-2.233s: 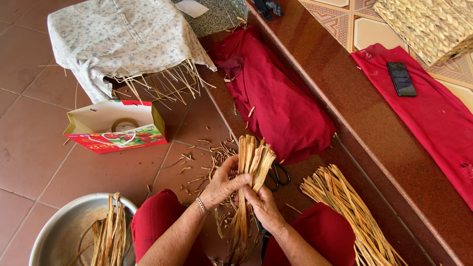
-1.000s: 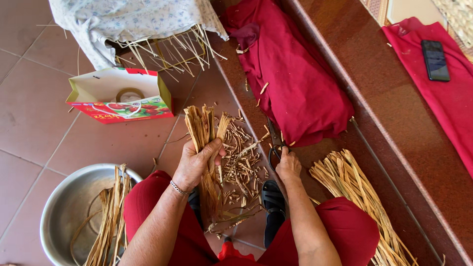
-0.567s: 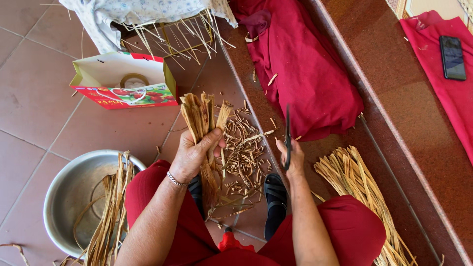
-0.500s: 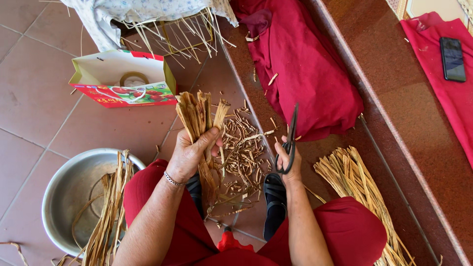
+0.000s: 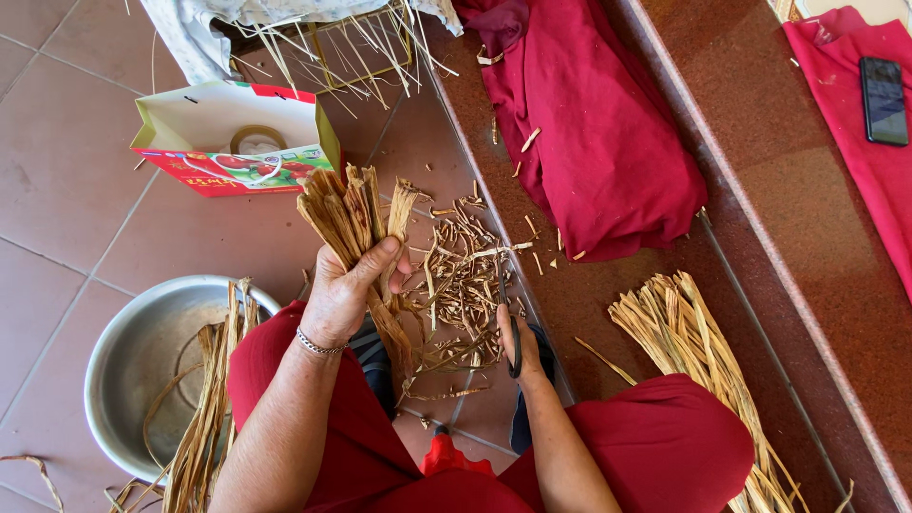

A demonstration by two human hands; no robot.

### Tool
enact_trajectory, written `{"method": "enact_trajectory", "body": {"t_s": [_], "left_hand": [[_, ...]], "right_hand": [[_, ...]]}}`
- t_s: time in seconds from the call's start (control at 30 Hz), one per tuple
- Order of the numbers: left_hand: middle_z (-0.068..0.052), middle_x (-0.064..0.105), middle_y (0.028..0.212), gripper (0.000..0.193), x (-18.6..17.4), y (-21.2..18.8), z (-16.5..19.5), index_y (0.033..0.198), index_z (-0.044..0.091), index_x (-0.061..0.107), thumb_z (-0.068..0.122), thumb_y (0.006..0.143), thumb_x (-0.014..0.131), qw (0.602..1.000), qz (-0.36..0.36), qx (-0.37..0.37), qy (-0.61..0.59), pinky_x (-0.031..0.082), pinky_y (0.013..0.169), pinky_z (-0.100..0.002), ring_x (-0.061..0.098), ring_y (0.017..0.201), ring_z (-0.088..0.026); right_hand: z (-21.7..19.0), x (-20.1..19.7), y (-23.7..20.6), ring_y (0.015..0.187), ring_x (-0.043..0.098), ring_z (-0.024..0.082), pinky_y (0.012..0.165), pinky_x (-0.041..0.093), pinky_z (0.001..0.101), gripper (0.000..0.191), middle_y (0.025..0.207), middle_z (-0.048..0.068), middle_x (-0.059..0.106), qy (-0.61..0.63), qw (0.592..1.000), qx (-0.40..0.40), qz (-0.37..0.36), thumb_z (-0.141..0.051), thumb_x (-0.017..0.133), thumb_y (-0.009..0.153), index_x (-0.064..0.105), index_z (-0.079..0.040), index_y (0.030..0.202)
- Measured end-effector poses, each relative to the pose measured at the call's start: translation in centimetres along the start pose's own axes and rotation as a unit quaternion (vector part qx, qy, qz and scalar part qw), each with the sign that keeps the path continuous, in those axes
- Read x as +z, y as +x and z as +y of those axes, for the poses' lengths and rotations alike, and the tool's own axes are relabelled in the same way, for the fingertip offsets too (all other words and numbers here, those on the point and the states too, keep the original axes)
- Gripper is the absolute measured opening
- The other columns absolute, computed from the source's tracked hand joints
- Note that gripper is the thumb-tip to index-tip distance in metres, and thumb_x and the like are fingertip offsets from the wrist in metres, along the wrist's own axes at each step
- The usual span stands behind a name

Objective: The person sits on the floor and repeatedly picks up bundles of dried plant strips from a metal bowl. Using shears, the person cuts the strips into short pieces, which fall onto the floor. The person continues this process throughout the clip.

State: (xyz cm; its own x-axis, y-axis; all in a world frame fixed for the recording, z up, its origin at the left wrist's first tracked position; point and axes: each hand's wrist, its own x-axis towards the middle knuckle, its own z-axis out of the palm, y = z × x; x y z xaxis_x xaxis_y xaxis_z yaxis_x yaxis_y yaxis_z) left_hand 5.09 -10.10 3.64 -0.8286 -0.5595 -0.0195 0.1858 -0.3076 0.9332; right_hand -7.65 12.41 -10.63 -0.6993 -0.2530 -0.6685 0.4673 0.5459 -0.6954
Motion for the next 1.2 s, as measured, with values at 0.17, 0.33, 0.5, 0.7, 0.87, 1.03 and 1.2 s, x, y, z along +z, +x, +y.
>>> {"method": "enact_trajectory", "body": {"t_s": [0.17, 0.33, 0.5, 0.7, 0.87, 1.03, 1.2], "left_hand": [[-0.008, 0.071, 0.082, 0.010, -0.5, -0.5, 0.3, 0.100, 0.003, 0.068, 0.013, 0.102, 0.067, 1.000, 0.018, -0.002, -0.014, 0.052, 0.061, -0.029, 0.062, 0.067, -0.015], [-0.008, 0.071, 0.083, 0.008, -0.6, -0.8, 0.5, 0.102, 0.004, 0.067, 0.012, 0.101, 0.067, 0.999, 0.028, 0.000, -0.025, 0.051, 0.060, -0.029, 0.062, 0.069, -0.015], [-0.008, 0.071, 0.083, 0.008, -0.8, -0.7, 1.0, 0.101, 0.004, 0.069, 0.012, 0.100, 0.067, 0.999, 0.038, 0.003, -0.016, 0.051, 0.059, -0.028, 0.062, 0.067, -0.014], [-0.006, 0.071, 0.081, 0.008, -1.6, -0.4, 1.5, 0.098, 0.005, 0.070, 0.011, 0.100, 0.067, 0.998, 0.062, 0.014, 0.019, 0.050, 0.059, -0.027, 0.062, 0.065, -0.013], [-0.005, 0.071, 0.082, 0.010, -1.6, -0.9, 0.9, 0.096, 0.003, 0.071, 0.011, 0.102, 0.067, 0.998, 0.057, 0.009, 0.016, 0.049, 0.056, -0.026, 0.061, 0.064, -0.012], [-0.002, 0.070, 0.081, 0.011, -1.0, -0.3, 0.7, 0.098, 0.005, 0.072, 0.013, 0.102, 0.065, 0.999, 0.012, 0.025, 0.030, 0.049, 0.054, -0.024, 0.060, 0.062, -0.008], [-0.001, 0.071, 0.078, 0.011, -0.6, 0.3, 0.6, 0.097, 0.006, 0.072, 0.016, 0.100, 0.067, 0.999, 0.026, -0.007, 0.039, 0.045, 0.049, -0.022, 0.060, 0.058, -0.008]], "right_hand": [[-1.8, -0.6, 1.4, 0.055, 0.058, 0.015, 0.051, 0.046, 0.0316, 0.081, 0.064, 0.005, 0.059, -0.076, 0.997, -0.030, 0.017, -0.083, 0.050, 0.078, 0.069, -0.011, 0.109], [-3.4, -1.3, 2.4, 0.055, 0.060, 0.017, 0.053, 0.048, 0.0330, 0.081, 0.061, 0.004, 0.060, -0.104, 0.993, -0.056, 0.027, -0.083, 0.056, 0.079, 0.069, -0.003, 0.084], [-4.1, -1.4, 2.7, 0.057, 0.055, 0.020, 0.052, 0.044, 0.0377, 0.079, 0.065, 0.006, 0.057, -0.076, 0.994, -0.083, 0.011, -0.080, 0.062, 0.083, 0.066, -0.001, 0.084], [-4.1, -1.5, 2.2, 0.085, 0.069, 0.029, 0.077, 0.052, 0.0432, 0.082, 0.082, 0.013, 0.072, -0.205, 0.964, -0.168, 0.033, -0.080, 0.044, 0.091, 0.078, -0.004, 0.093], [-3.6, -0.4, 0.0, 0.081, 0.072, 0.030, 0.076, 0.055, 0.0446, 0.078, 0.075, 0.017, 0.071, -0.193, 0.954, -0.220, 0.060, -0.075, 0.045, 0.095, 0.075, -0.003, 0.092], [-4.0, 0.1, -2.1, 0.057, 0.065, 0.022, 0.054, 0.049, 0.0377, 0.071, 0.057, 0.008, 0.060, -0.177, 0.958, -0.225, 0.032, -0.071, 0.055, 0.092, 0.074, -0.003, 0.083], [-3.5, 0.4, -3.4, 0.043, 0.057, 0.014, 0.043, 0.044, 0.0310, 0.059, 0.051, 0.004, 0.056, -0.108, 0.970, -0.218, 0.011, -0.060, 0.061, 0.092, 0.072, -0.003, 0.086]]}}
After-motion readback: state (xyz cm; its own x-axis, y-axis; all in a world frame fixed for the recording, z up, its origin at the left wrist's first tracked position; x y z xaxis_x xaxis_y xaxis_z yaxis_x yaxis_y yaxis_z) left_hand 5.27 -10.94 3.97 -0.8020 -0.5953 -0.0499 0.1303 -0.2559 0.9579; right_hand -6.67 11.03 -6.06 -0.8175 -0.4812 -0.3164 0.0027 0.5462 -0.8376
